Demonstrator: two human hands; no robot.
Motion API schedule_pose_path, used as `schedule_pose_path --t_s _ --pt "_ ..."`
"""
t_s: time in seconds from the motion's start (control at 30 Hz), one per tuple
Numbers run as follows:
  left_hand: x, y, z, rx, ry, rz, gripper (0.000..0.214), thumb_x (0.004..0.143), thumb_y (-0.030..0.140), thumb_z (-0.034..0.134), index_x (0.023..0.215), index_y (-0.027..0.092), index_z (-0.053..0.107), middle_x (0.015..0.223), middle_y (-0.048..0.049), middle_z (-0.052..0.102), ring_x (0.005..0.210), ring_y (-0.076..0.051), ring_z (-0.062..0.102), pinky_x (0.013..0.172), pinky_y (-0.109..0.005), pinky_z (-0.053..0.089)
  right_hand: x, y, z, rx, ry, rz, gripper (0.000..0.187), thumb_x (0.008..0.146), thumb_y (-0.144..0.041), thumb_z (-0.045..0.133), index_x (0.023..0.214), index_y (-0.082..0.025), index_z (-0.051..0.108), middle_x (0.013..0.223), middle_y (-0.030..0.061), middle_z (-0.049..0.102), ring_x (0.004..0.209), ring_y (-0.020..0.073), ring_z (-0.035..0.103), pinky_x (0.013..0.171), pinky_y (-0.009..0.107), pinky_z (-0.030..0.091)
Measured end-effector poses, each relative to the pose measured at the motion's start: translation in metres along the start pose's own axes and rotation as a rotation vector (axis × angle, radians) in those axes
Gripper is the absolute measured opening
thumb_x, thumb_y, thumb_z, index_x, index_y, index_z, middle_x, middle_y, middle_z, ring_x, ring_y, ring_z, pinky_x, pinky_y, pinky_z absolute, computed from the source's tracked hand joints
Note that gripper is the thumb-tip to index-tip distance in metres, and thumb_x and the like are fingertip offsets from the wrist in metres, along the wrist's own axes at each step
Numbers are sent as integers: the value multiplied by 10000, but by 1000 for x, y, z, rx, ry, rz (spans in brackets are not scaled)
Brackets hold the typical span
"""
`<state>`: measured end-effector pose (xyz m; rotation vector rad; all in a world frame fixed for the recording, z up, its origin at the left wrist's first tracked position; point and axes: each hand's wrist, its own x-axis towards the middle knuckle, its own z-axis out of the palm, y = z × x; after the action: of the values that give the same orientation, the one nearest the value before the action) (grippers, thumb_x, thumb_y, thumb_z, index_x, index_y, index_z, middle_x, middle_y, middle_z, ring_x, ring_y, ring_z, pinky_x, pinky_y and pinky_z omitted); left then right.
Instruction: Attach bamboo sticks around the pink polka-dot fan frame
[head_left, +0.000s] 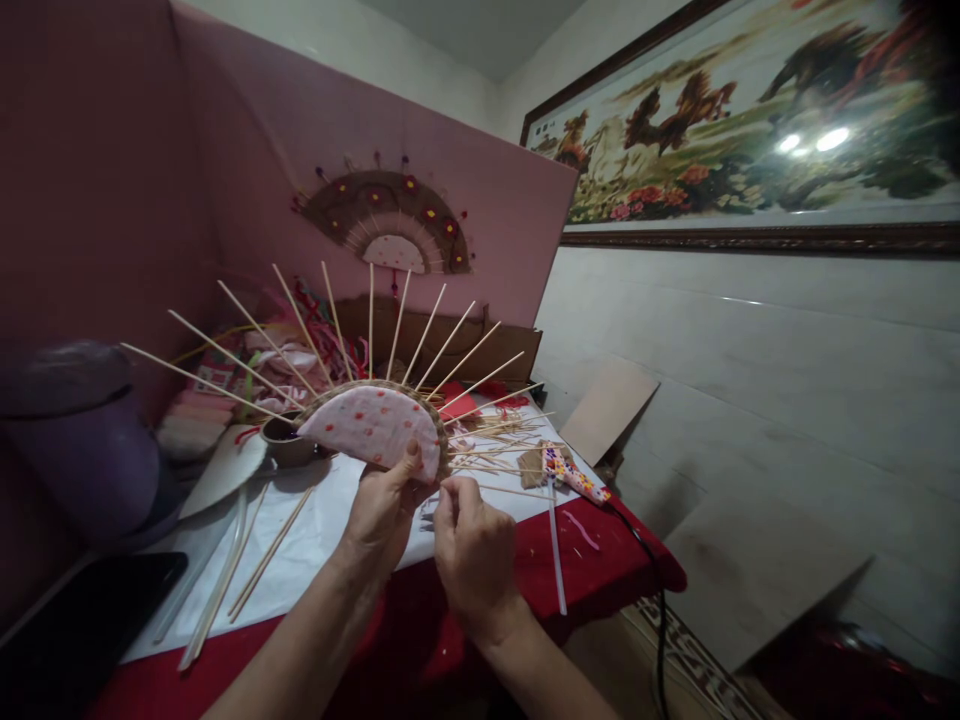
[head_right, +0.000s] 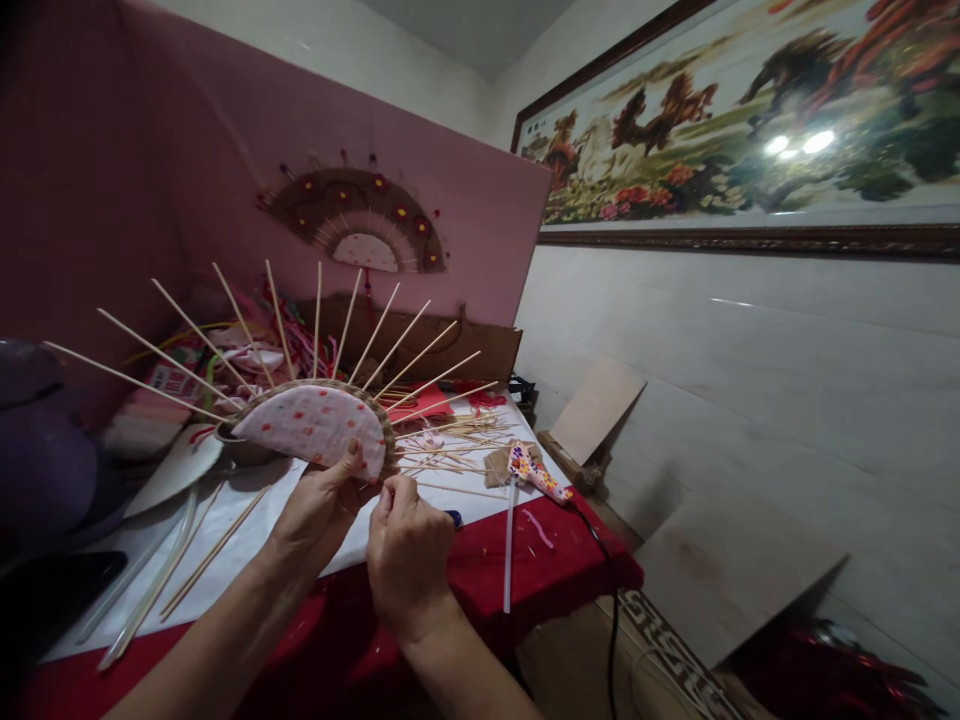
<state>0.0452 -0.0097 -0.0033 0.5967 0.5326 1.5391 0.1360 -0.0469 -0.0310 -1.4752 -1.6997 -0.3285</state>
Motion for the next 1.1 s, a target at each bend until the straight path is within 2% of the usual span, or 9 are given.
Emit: schedule_pose_path --t_s 0.23,0.47,0.63,0.8,0.93,1.0,1.1 --pt "-1 0 1 46 -13 -2 289 638 201 738 888 153 602 819 -16 655 688 -135 607 596 -253 514 6 3 -1 -62 -9 -44 176 880 -189 365 877 -152 537 606 27 633 486 166 598 471 275 264" --pt "-2 -2 1 104 -5 -14 313 638 243 734 890 125 589 805 -30 639 671 -137 590 579 -264 508 13 6 -8 -218 -94 -92 140 861 -176 405 844 -165 544 548 18 618 478 176 601 454 271 230" --pt "-1 -2 1 96 16 -41 317 612 251 748 850 111 594 774 -36 636 644 -139 584 547 -268 510 17 2 -18 -213 -177 -19 99 848 -201 454 863 -198 552 567 3 642 499 189 618 462 261 230" --pt "0 -2 0 80 -12 -57 295 624 250 742 846 114 601 755 -30 645 642 -145 596 536 -272 517 21 1 -22 -126 -176 68 96 833 -202 475 878 -209 560 558 -1 636 518 196 624 473 257 259" --pt "0 -1 -1 43 -13 -83 271 625 227 740 834 112 614 750 -30 661 631 -139 607 563 -280 532 14 3 -21 -32 -65 71 118 840 -199 469 893 -197 575 553 -2 635 492 182 613 467 248 294" --pt "0 0 1 40 -18 -97 269 626 222 738 838 109 618 743 -36 669 633 -149 619 567 -283 535 5 4 -26 71 47 28 128 852 -210 466 913 -191 577 600 1 649 488 155 606 472 233 327" --pt "-1 1 3 47 -9 -90 267 630 212 734 848 108 620 745 -48 678 649 -172 637 575 -300 545 -8 16 -45 212 252 -56 107 843 -216 498 896 -182 585 663 7 660 502 112 591 503 201 377"
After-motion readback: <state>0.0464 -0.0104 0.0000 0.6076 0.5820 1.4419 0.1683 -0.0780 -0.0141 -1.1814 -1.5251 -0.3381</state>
